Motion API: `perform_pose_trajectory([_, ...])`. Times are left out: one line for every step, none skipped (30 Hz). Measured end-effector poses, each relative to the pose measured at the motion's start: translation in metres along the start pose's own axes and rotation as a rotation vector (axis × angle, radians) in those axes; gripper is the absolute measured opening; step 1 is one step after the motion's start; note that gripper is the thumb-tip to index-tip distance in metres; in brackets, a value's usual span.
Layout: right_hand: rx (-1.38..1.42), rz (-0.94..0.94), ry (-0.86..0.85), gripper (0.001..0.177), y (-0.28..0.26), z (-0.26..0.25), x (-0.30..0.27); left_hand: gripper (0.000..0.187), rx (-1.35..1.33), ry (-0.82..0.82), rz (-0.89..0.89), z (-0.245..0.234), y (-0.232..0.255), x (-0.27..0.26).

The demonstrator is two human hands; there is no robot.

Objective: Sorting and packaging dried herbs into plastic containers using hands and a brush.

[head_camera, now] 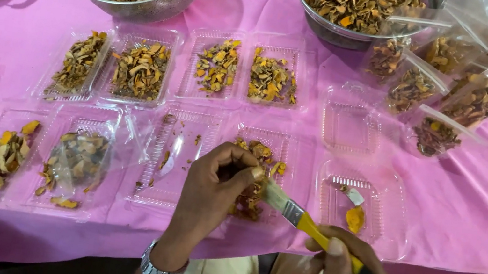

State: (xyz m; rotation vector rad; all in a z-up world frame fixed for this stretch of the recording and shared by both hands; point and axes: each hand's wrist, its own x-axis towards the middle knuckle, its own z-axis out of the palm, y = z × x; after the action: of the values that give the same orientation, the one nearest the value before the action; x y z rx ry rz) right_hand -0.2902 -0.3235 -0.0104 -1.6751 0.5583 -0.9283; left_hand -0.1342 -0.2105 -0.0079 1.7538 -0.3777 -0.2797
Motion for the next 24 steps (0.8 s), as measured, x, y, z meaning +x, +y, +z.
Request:
perform_pose_trajectory([0.009, 0.055, 0.065, 0.028, -0.004, 0.000, 0.000, 0.004, 0.025, 0.017, -0.041, -0.001, 0.001, 0.000])
perform_pose_trajectory([0.009, 0.054, 0.065, 0.028, -0.004, 0.000, 0.001, 0.004, 0.024, 0.017, -0.040, 0.000, 0.002, 0.001])
perform_pose_trajectory([0.004, 0.026, 0.016, 0.027, -0.004, -0.001, 0.002, 0.005, -0.005, 0.005, 0.004, 0.002, 0.001, 0.001])
perform_pose_trajectory([-0.001, -0.001, -0.034, 0.026, -0.004, -0.003, 0.002, 0.008, -0.035, -0.006, 0.048, 0.005, 0.001, 0.002])
perform_pose_trajectory([-0.008, -0.001, -0.027, 0.026, -0.001, -0.010, 0.006, 0.008, -0.041, -0.014, 0.048, 0.013, 0.003, 0.003])
perform_pose_trajectory([-0.066, 0.068, 0.103, 0.024, 0.001, -0.017, 0.009, 0.006, -0.068, -0.021, 0.045, 0.021, 0.005, 0.004])
perform_pose_trajectory([-0.118, 0.135, 0.229, 0.024, 0.003, -0.021, 0.013, 0.007, -0.092, -0.022, 0.045, 0.026, 0.008, 0.006])
perform_pose_trajectory([-0.119, 0.133, 0.230, 0.024, 0.028, -0.044, 0.023, 0.007, -0.094, -0.023, 0.047, 0.040, 0.011, 0.005])
perform_pose_trajectory([-0.062, 0.099, 0.199, 0.036, 0.055, -0.067, 0.030, 0.008, -0.029, -0.067, 0.187, 0.054, 0.013, 0.004])
perform_pose_trajectory([-0.005, 0.064, 0.168, 0.050, 0.081, -0.090, 0.037, 0.009, 0.036, -0.111, 0.329, 0.069, 0.016, 0.002])
perform_pose_trajectory([-0.003, 0.062, 0.172, 0.050, 0.068, -0.088, 0.036, 0.009, 0.037, -0.114, 0.333, 0.080, 0.018, 0.001])
perform_pose_trajectory([-0.082, 0.023, 0.224, 0.047, 0.055, -0.087, 0.034, 0.010, 0.067, -0.184, 0.378, 0.092, 0.021, 0.000])
perform_pose_trajectory([-0.159, -0.016, 0.274, 0.045, 0.042, -0.086, 0.033, 0.013, 0.098, -0.251, 0.422, 0.103, 0.023, -0.001])
perform_pose_trajectory([-0.155, -0.017, 0.276, 0.045, 0.042, -0.087, 0.034, 0.013, 0.102, -0.251, 0.425, 0.096, 0.023, 0.001])
perform_pose_trajectory([-0.163, -0.011, 0.268, 0.050, 0.043, -0.088, 0.035, 0.019, 0.176, -0.181, 0.472, 0.091, 0.022, 0.003])
perform_pose_trajectory([-0.171, -0.005, 0.261, 0.054, 0.045, -0.090, 0.036, 0.026, 0.250, -0.111, 0.517, 0.086, 0.020, 0.005])
perform_pose_trajectory([-0.172, -0.002, 0.262, 0.054, 0.041, -0.087, 0.034, 0.026, 0.251, -0.114, 0.515, 0.066, 0.010, 0.008])
perform_pose_trajectory([-0.114, 0.011, 0.261, 0.051, 0.037, -0.085, 0.032, 0.027, 0.382, -0.022, 0.467, 0.047, -0.001, 0.011])
perform_pose_trajectory([-0.054, 0.024, 0.257, 0.049, 0.034, -0.081, 0.030, 0.029, 0.514, 0.075, 0.416, 0.026, -0.011, 0.014])
perform_pose_trajectory([-0.052, 0.027, 0.254, 0.049, 0.033, -0.079, 0.030, 0.029, 0.517, 0.076, 0.413, 0.017, -0.017, 0.010])
perform_pose_trajectory([-0.068, 0.022, 0.222, 0.043, 0.032, -0.076, 0.030, 0.030, 0.775, 0.060, 0.352, 0.007, -0.023, 0.006])
perform_pose_trajectory([-0.083, 0.016, 0.191, 0.038, 0.031, -0.072, 0.029, 0.031, 1.031, 0.042, 0.284, -0.004, -0.028, 0.002])
perform_pose_trajectory([-0.076, 0.018, 0.184, 0.038, 0.026, -0.066, 0.027, 0.031, 1.038, 0.048, 0.279, -0.003, -0.034, 0.001])
perform_pose_trajectory([-0.122, -0.002, 0.173, 0.039, 0.020, -0.059, 0.024, 0.044, 1.089, 0.055, 0.347, -0.002, -0.041, 0.000])
